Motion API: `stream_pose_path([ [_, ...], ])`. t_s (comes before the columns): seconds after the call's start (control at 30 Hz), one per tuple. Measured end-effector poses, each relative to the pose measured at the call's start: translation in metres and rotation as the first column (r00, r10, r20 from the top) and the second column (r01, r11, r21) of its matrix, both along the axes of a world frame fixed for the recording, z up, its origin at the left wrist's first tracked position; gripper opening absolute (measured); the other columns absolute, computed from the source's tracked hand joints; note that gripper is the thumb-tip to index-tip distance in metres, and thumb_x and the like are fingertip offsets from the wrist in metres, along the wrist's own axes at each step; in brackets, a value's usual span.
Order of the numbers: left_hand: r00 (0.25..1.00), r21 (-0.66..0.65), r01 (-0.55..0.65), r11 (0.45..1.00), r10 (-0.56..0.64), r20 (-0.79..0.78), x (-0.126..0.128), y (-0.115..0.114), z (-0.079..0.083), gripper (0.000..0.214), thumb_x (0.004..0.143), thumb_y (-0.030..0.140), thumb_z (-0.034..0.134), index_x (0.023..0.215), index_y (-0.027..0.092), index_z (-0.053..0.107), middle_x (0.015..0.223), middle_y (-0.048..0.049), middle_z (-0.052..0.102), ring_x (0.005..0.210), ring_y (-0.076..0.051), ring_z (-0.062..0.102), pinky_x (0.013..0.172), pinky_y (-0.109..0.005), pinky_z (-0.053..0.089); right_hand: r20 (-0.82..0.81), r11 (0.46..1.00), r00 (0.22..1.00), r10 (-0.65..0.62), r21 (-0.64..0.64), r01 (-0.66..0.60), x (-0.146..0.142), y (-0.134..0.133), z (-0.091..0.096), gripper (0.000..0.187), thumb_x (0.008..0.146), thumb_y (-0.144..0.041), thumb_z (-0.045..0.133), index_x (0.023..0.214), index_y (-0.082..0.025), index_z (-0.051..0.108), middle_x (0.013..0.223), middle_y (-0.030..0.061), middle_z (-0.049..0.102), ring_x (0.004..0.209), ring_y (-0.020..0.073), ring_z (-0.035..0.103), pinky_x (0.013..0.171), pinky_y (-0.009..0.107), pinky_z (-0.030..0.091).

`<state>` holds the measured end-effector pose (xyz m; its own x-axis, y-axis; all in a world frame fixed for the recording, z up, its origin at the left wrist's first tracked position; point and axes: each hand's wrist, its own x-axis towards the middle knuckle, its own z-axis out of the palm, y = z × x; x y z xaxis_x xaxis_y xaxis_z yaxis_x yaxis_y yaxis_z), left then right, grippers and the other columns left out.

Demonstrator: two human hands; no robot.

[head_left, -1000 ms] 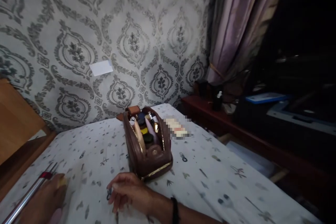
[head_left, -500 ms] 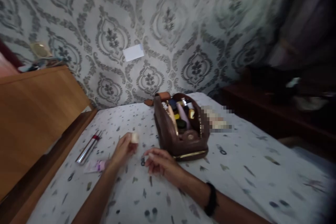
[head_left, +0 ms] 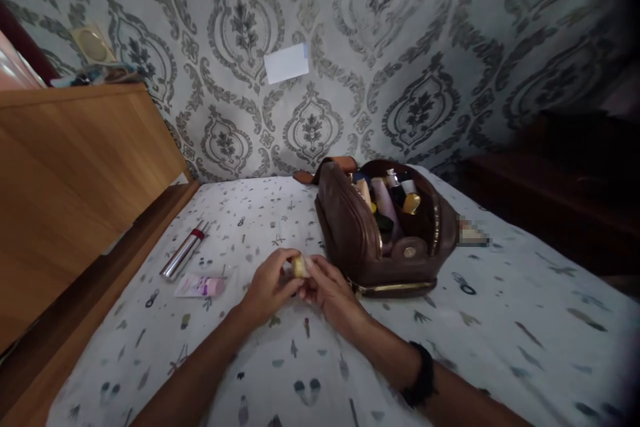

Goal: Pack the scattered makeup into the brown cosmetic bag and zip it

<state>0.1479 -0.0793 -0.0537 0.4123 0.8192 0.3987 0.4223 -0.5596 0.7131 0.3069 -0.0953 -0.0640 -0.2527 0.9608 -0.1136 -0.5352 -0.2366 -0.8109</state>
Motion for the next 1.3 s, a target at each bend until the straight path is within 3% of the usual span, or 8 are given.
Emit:
stream_pose_path([
  [0.2,0.990,0.182,0.016,0.983,0.010,-0.142,0.002,-0.009,0.003,0.028,0.097,0.033,0.051,0.121,0.019,0.051,0.105,-0.0087,0.063,0.098,-0.022,0.059,0.086,-0.035,0.046,0.139,0.997,0.990,0.021,0.073,-0.031,0.006,-0.002,-0.003,0.051,0.074,-0.069,0.070,0.084,-0.021,0.058,0.056,-0.0074,0.051,0.045,0.0065,0.044,0.043,0.021,0.026],
  [0.43,0.990,0.079,-0.059,0.995,0.069,-0.123,0.006,-0.009,0.001,0.023,0.097,0.038,0.048,0.106,0.018,0.055,0.090,-0.0041,0.063,0.083,-0.018,0.058,0.076,-0.031,0.047,0.106,0.996,0.993,0.061,0.053,-0.067,0.008,-0.005,0.001,0.052,0.071,-0.066,0.074,0.090,-0.021,0.056,0.062,-0.0065,0.056,0.051,0.0065,0.047,0.045,0.019,0.029],
  [0.6,0.991,0.064,-0.041,0.997,0.049,-0.124,0.003,-0.009,-0.003,0.026,0.097,0.039,0.050,0.114,0.019,0.053,0.097,-0.0051,0.063,0.087,-0.018,0.059,0.078,-0.031,0.048,0.100,0.997,0.993,0.055,0.043,-0.060,0.008,-0.004,0.001,0.053,0.070,-0.067,0.075,0.088,-0.020,0.057,0.059,-0.0070,0.054,0.049,0.0068,0.048,0.045,0.019,0.029],
  [0.83,0.993,0.142,-0.025,0.990,0.041,-0.110,0.005,-0.012,-0.001,0.041,0.094,0.037,0.055,0.130,0.020,0.044,0.106,-0.0078,0.064,0.094,-0.021,0.061,0.082,-0.034,0.050,0.048,0.998,0.997,0.058,-0.007,-0.057,0.009,-0.003,-0.001,0.055,0.068,-0.067,0.076,0.087,-0.020,0.056,0.060,-0.0058,0.058,0.049,0.0070,0.049,0.045,0.019,0.030],
  [0.97,0.992,0.082,-0.072,0.994,0.080,-0.097,0.006,-0.014,0.001,0.024,0.097,0.037,0.049,0.113,0.020,0.053,0.095,-0.0051,0.064,0.086,-0.019,0.060,0.078,-0.032,0.048,0.067,0.998,0.996,0.050,0.039,-0.052,0.008,-0.004,-0.001,0.052,0.071,-0.067,0.075,0.086,-0.020,0.057,0.059,-0.0057,0.056,0.049,0.0078,0.049,0.044,0.020,0.030],
  [1.07,0.987,-0.005,-0.139,0.990,0.139,-0.083,0.004,-0.013,0.002,0.026,0.100,0.041,0.039,0.094,0.020,0.054,0.082,-0.0020,0.062,0.077,-0.017,0.058,0.074,-0.031,0.045,0.081,0.997,0.995,0.049,0.057,-0.054,0.008,-0.005,-0.001,0.050,0.072,-0.065,0.074,0.086,-0.020,0.057,0.061,-0.0050,0.057,0.049,0.0084,0.050,0.044,0.021,0.030],
  [1.17,0.990,0.002,-0.130,0.992,0.129,-0.059,0.001,-0.012,0.001,0.026,0.098,0.041,0.044,0.109,0.020,0.053,0.093,-0.0041,0.063,0.085,-0.018,0.060,0.077,-0.032,0.046,0.068,0.998,0.996,0.050,0.034,-0.052,0.009,-0.004,0.000,0.050,0.072,-0.065,0.074,0.086,-0.020,0.057,0.060,-0.0053,0.056,0.050,0.0084,0.050,0.045,0.021,0.030],
  [1.3,0.996,0.108,-0.004,0.994,0.013,-0.086,0.003,-0.012,0.001,0.039,0.093,0.035,0.055,0.128,0.020,0.047,0.110,-0.0083,0.062,0.097,-0.020,0.059,0.080,-0.031,0.046,0.053,0.999,0.997,0.049,0.020,-0.050,0.009,-0.004,-0.001,0.050,0.072,-0.066,0.075,0.086,-0.021,0.058,0.060,-0.0048,0.057,0.051,0.0089,0.051,0.047,0.021,0.032],
])
